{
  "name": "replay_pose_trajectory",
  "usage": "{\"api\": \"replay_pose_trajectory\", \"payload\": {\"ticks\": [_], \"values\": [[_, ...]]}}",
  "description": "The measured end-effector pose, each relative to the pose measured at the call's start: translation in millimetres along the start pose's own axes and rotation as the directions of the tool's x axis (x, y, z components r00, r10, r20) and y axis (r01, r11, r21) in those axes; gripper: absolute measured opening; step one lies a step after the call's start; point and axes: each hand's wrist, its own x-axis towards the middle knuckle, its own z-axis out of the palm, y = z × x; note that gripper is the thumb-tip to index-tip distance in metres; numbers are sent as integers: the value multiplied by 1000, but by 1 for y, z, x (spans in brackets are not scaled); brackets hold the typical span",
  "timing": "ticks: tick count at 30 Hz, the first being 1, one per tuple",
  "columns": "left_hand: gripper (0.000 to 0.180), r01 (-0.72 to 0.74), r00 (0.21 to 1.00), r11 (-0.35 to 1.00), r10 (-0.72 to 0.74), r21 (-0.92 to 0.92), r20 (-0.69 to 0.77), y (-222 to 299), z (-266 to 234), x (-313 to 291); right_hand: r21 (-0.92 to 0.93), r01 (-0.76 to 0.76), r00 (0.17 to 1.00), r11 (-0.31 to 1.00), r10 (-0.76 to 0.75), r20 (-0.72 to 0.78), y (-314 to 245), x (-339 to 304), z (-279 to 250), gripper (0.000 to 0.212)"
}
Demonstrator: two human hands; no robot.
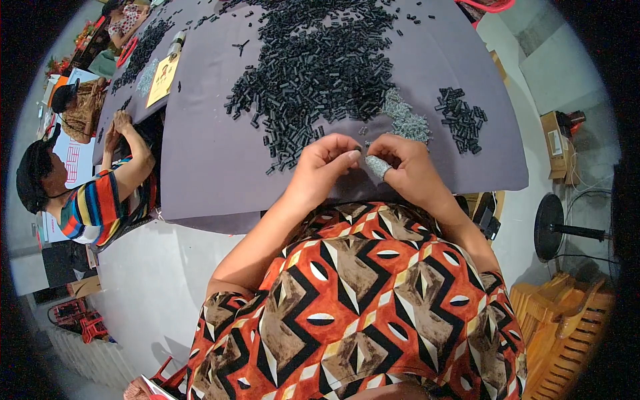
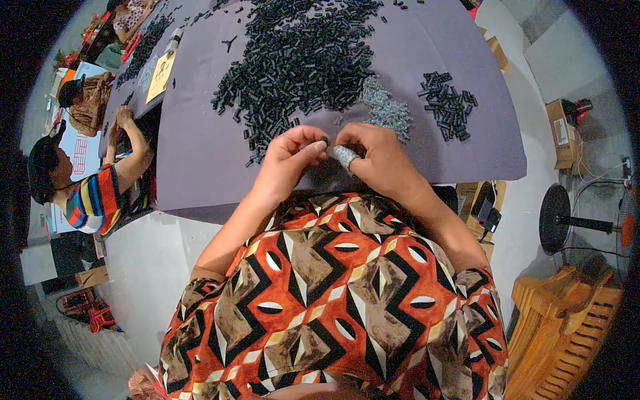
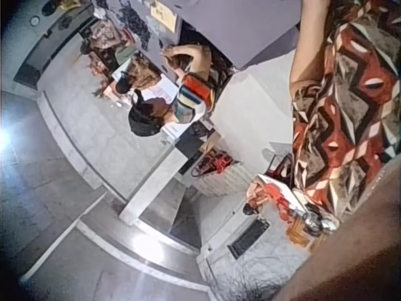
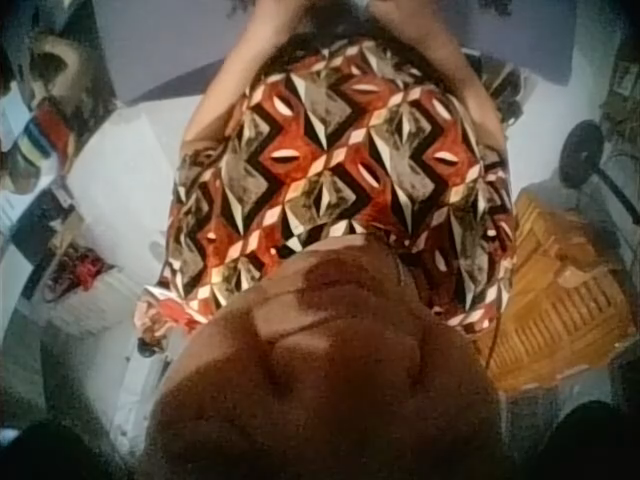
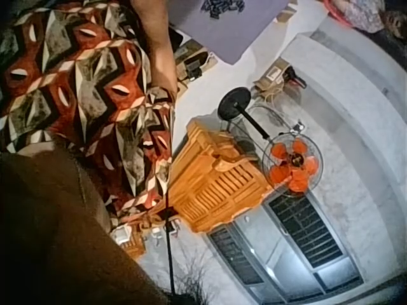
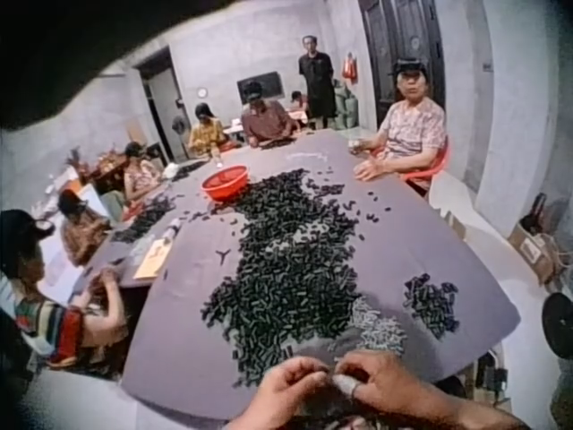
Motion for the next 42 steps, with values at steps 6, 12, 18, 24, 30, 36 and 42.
{"api": "replay_pose_trajectory", "payload": {"ticks": [6,12,18,24,30,36,42], "values": [[18,17,1000,989,-16,-147,8,4,3,2,56,-46,999,997,46,-1,-1,0,1,14],[16,122,992,868,-120,-482,35,-7,-1,4,82,2,999,997,2,-45,2,-1,4,13],[15,189,981,837,-186,-514,57,-9,6,1,83,-26,998,996,30,-48,-2,0,3,12],[15,85,992,995,-81,-43,100,-5,0,-3,67,-5,999,998,8,-42,1,-2,0,12],[16,-78,986,907,7,415,169,-3,0,-11,-23,65,990,998,-61,128,0,-4,-5,13],[14,166,976,985,-160,-35,146,-4,4,-13,-103,179,973,978,-160,167,-6,-3,-9,22],[15,249,968,933,-234,-261,86,-7,3,-13,-205,247,965,947,-222,137,-12,-10,-6,25]]}}
